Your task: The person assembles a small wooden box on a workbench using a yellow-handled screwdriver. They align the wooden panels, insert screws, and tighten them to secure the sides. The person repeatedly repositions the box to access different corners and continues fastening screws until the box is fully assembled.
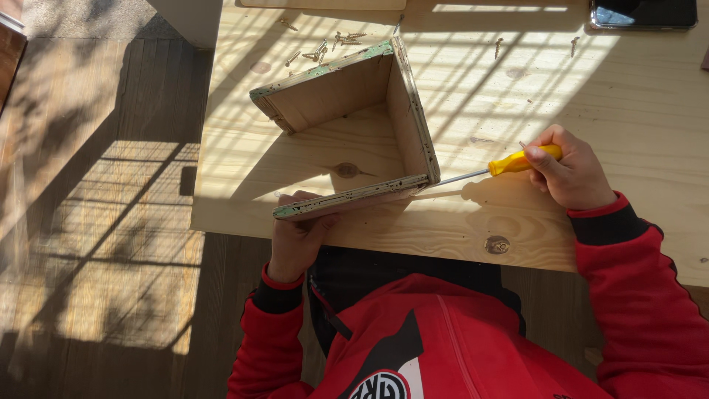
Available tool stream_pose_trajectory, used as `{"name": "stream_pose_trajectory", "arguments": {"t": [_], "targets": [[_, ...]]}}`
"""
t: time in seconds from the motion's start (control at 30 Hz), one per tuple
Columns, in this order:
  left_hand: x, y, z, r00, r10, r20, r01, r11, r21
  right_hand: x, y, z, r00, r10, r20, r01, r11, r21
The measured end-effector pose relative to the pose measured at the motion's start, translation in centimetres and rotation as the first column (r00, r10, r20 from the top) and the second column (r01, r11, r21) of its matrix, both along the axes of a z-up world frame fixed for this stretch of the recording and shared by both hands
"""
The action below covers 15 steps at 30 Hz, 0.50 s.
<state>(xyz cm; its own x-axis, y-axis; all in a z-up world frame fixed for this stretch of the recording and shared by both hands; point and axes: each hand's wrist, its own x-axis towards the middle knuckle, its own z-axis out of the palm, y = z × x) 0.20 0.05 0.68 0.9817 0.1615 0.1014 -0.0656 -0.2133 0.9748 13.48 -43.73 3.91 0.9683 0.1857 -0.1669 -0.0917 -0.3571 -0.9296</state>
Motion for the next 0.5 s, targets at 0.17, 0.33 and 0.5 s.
{"name": "stream_pose_trajectory", "arguments": {"t": [0.17, 0.33, 0.5], "targets": [[0.0, -0.1, -0.4, 1.000, -0.001, 0.023, 0.000, 1.000, 0.010, -0.3, -0.5, 0.1, 0.977, 0.182, 0.107, -0.193, 0.976, 0.102], [0.0, 0.1, -0.1, 0.999, 0.002, 0.045, -0.006, 0.997, 0.078, -0.3, -0.5, 0.3, 0.978, 0.178, 0.108, -0.182, 0.983, 0.027], [-0.1, 0.2, -0.9, 0.999, 0.018, 0.033, -0.017, 1.000, -0.018, -0.1, -0.2, 0.0, 0.999, 0.054, 0.007, -0.054, 0.999, -0.007]]}}
